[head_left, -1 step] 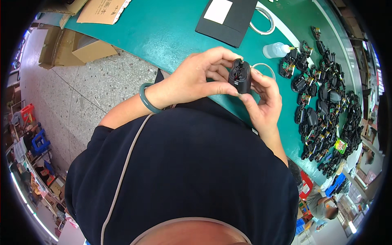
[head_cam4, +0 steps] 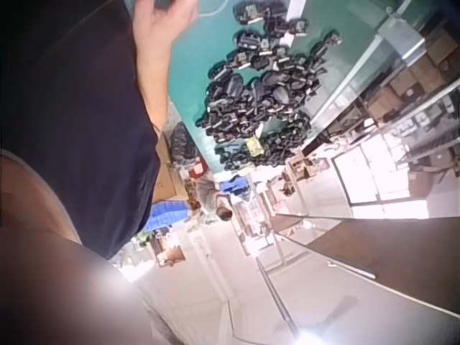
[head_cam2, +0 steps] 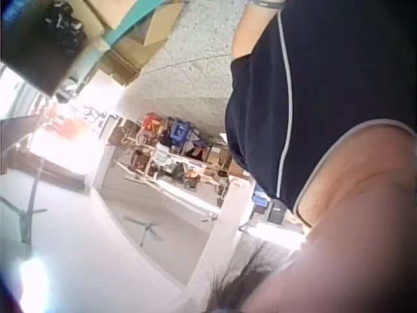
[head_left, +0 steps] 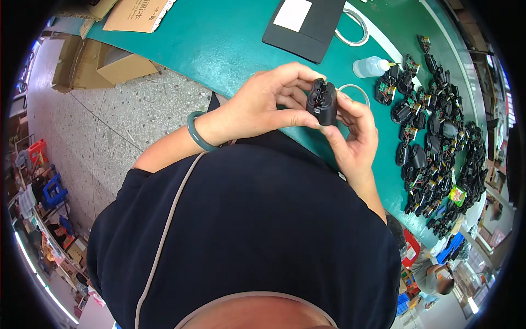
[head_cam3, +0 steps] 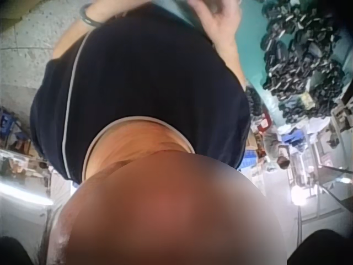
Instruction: The person assembles a small black electronic device by hand. They insert a small component into the device's internal circuitry, apply a liquid from a small bottle, and then wrap a white cable around the device's body.
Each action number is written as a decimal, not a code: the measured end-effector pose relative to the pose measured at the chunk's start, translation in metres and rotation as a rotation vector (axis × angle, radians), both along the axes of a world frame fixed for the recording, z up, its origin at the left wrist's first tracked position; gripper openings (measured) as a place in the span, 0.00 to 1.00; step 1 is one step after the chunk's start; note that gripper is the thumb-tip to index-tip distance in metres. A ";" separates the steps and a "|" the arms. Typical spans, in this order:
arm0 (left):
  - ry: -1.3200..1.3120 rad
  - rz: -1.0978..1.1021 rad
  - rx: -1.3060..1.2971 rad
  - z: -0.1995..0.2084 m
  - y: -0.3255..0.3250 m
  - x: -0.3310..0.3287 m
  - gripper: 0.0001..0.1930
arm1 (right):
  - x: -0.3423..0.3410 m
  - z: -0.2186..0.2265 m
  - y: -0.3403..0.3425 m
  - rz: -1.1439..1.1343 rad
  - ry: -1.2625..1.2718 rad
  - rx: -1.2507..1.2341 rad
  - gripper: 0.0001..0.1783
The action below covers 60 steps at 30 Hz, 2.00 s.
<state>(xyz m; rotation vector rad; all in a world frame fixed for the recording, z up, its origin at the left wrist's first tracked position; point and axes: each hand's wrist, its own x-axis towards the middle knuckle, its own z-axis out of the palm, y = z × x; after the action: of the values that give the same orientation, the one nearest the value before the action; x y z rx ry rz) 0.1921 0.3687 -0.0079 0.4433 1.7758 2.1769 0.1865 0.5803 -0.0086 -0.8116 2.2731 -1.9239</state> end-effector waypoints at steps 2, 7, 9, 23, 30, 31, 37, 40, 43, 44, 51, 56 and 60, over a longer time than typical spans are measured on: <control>0.000 0.011 -0.001 -0.001 0.000 0.001 0.30 | 0.001 0.002 -0.001 -0.017 0.011 0.027 0.26; 0.022 0.017 0.031 -0.002 0.001 0.002 0.31 | -0.005 0.001 0.004 -0.002 0.137 0.083 0.27; 0.005 -0.004 0.013 -0.002 -0.001 0.002 0.32 | -0.006 -0.004 0.006 0.014 0.132 0.070 0.27; 0.196 -0.033 -0.036 0.009 -0.003 -0.003 0.35 | -0.007 -0.002 0.004 0.040 0.292 0.003 0.29; 0.289 -0.007 -0.112 0.013 -0.005 -0.005 0.36 | -0.008 0.001 0.001 -0.001 0.393 0.054 0.30; 0.287 -0.007 -0.117 0.013 -0.005 -0.005 0.36 | -0.008 0.002 0.001 -0.003 0.413 0.062 0.30; 0.240 -0.027 -0.079 0.011 -0.006 -0.003 0.35 | -0.007 -0.003 0.001 0.000 0.438 0.041 0.31; 0.216 -0.027 -0.030 0.009 -0.004 -0.003 0.35 | -0.007 -0.008 0.001 -0.002 0.445 -0.007 0.31; 0.249 -0.028 -0.068 0.010 -0.005 -0.002 0.36 | -0.006 -0.007 0.002 -0.010 0.476 0.002 0.31; 0.265 -0.028 -0.098 0.011 -0.005 -0.003 0.36 | -0.007 -0.006 0.003 0.000 0.476 0.022 0.31; 0.246 -0.017 -0.085 0.010 -0.004 -0.002 0.36 | -0.008 -0.002 0.004 0.037 0.344 -0.004 0.30; 0.242 -0.026 -0.106 0.010 -0.005 -0.003 0.36 | -0.007 0.000 0.003 0.043 0.308 0.006 0.30; 0.255 -0.032 -0.110 0.009 -0.005 -0.003 0.36 | -0.003 0.000 0.002 0.029 0.237 0.010 0.30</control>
<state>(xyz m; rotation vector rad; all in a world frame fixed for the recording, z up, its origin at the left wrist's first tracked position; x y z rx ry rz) 0.1888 0.3642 0.0016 0.7458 1.9918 2.0649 0.1837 0.5827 -0.0089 -1.1193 2.3800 -1.8931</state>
